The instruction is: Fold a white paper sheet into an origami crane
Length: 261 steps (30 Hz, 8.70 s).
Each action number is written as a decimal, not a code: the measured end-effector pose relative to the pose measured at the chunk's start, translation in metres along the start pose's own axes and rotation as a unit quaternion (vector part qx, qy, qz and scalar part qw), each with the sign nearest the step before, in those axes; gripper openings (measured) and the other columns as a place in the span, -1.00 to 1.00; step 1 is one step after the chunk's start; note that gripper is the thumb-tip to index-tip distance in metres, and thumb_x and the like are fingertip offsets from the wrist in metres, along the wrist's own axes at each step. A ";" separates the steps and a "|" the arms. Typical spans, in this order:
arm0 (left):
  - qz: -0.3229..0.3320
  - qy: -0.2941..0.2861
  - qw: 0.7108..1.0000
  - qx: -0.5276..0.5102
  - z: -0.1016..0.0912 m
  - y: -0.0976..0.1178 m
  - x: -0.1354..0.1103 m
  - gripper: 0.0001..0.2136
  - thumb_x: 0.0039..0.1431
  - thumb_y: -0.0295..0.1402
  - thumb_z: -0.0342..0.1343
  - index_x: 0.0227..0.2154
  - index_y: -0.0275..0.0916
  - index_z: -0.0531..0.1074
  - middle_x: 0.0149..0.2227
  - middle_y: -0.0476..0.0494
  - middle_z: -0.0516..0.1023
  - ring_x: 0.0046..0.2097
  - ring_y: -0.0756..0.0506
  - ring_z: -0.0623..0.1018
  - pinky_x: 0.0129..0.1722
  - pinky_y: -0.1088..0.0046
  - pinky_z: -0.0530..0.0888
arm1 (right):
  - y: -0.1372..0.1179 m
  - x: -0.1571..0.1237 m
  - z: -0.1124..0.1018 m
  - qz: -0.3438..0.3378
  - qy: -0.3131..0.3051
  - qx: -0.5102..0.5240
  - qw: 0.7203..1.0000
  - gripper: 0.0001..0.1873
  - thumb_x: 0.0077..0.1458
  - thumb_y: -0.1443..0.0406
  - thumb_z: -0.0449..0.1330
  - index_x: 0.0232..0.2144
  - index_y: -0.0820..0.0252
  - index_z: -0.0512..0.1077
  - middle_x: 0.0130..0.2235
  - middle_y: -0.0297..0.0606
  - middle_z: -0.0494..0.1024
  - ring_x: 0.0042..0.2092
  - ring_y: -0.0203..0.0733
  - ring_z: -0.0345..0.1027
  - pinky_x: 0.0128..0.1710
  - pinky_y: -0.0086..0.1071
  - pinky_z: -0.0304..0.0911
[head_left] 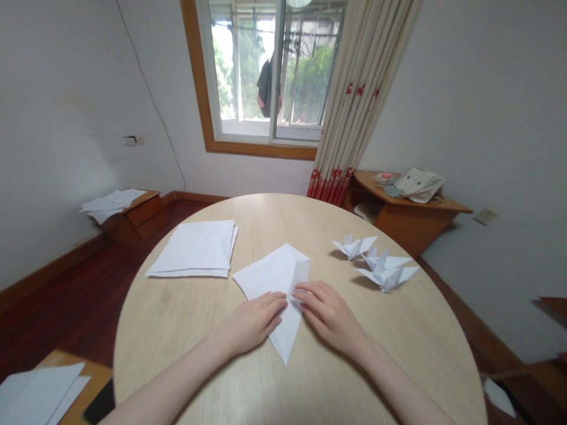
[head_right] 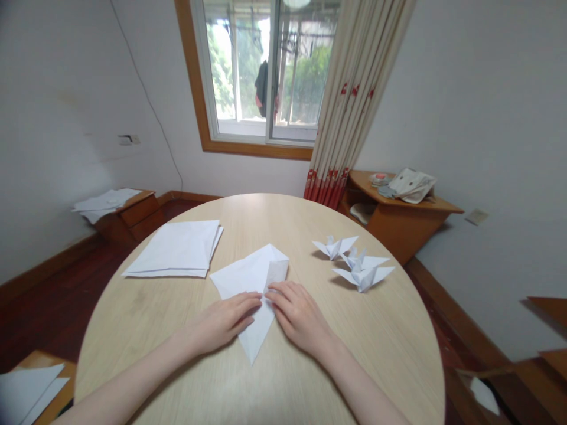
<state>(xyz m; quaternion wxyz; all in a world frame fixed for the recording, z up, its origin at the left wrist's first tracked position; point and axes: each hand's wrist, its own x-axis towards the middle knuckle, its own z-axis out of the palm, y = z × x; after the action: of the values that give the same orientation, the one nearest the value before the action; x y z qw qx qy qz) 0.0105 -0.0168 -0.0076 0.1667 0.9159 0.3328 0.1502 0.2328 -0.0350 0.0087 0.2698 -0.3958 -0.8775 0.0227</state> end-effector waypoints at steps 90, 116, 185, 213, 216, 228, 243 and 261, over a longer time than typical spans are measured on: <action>0.033 0.109 0.993 0.024 -0.016 0.010 0.001 -0.69 0.01 -0.56 -0.06 -0.33 -0.14 0.55 -0.13 -0.02 0.59 -0.07 -0.17 0.47 0.13 0.08 0.21 | 0.009 -0.004 0.018 0.109 -0.096 0.089 0.985 -0.86 0.20 0.41 0.01 -0.30 0.16 0.35 -0.28 -0.26 0.47 -0.24 -0.18 0.33 -0.23 -0.32 0.22; -0.014 -0.062 0.988 -0.144 -0.020 0.019 -0.003 -0.91 0.05 -0.39 0.19 -0.52 -0.20 0.56 -0.41 0.00 0.55 -0.38 -0.02 0.47 -0.34 0.52 0.34 | -0.014 -0.003 0.003 0.134 -0.178 0.147 0.964 -0.82 -0.04 0.44 0.24 -0.36 0.14 0.35 -0.33 -0.33 0.47 -0.27 -0.19 0.30 -0.25 -0.35 0.16; 0.040 -0.052 0.998 0.010 -0.017 0.016 -0.001 -0.79 0.28 -0.28 0.04 -0.22 -0.13 0.59 -0.05 -0.10 0.49 -0.06 -0.13 0.47 -0.14 0.40 0.43 | -0.016 -0.001 -0.013 0.154 -0.267 0.066 0.949 -0.75 -0.07 0.36 0.14 -0.72 0.20 0.25 -0.67 -0.48 0.17 -0.58 -0.40 -0.04 -0.54 -0.44 -0.16; 0.046 -0.050 0.998 0.010 -0.016 0.015 -0.002 -0.76 0.29 -0.28 0.00 -0.23 -0.12 0.59 -0.04 -0.11 0.47 -0.04 -0.14 0.45 -0.13 0.37 0.44 | -0.001 0.000 -0.010 0.197 -0.236 -0.013 0.951 -0.81 -0.09 0.38 0.11 -0.68 0.20 0.42 -0.61 -0.34 0.43 -0.53 -0.33 0.13 -0.50 -0.43 -0.11; 0.046 -0.050 0.998 0.004 -0.016 0.016 -0.002 -0.76 0.29 -0.28 0.00 -0.24 -0.12 0.59 -0.04 -0.11 0.48 -0.05 -0.14 0.46 -0.13 0.38 0.44 | 0.003 -0.001 -0.009 0.210 -0.231 -0.016 0.950 -0.80 -0.08 0.37 0.12 -0.69 0.19 0.40 -0.62 -0.37 0.39 -0.55 -0.34 0.09 -0.51 -0.43 -0.13; 0.042 -0.057 0.997 0.018 -0.017 0.016 -0.001 -0.80 0.27 -0.30 0.04 -0.24 -0.12 0.59 -0.04 -0.09 0.48 -0.05 -0.14 0.47 -0.18 0.40 0.44 | 0.025 -0.004 -0.009 0.234 -0.199 -0.026 0.951 -0.62 0.04 0.25 0.10 -0.76 0.20 0.27 -0.70 -0.42 0.21 -0.59 -0.37 -0.01 -0.52 -0.41 -0.16; 0.038 -0.064 0.997 0.010 -0.022 0.022 0.000 -0.73 0.21 -0.11 0.10 -0.24 -0.14 0.59 -0.04 -0.12 0.49 -0.02 -0.16 0.46 -0.15 0.38 0.43 | 0.045 -0.006 -0.012 0.264 -0.178 -0.022 0.948 -0.59 0.06 0.20 0.03 -0.75 0.18 0.10 -0.69 -0.46 0.04 -0.60 -0.37 -0.06 -0.56 -0.40 -0.22; 0.032 -0.073 0.997 0.011 -0.023 0.023 0.000 -0.74 0.20 -0.11 0.12 -0.22 -0.13 0.59 -0.02 -0.12 0.48 0.00 -0.19 0.44 -0.11 0.33 0.44 | 0.049 -0.006 -0.013 0.272 -0.160 -0.058 0.947 -0.58 0.09 0.21 0.04 -0.75 0.20 0.17 -0.72 -0.45 0.08 -0.62 -0.38 -0.06 -0.56 -0.40 -0.24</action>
<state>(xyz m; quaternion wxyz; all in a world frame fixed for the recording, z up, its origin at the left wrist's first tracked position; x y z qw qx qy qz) 0.0145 -0.0283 0.0222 0.1757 0.9363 0.2922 0.0846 0.2759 -0.0080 0.0048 0.0857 -0.6259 -0.7677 0.1074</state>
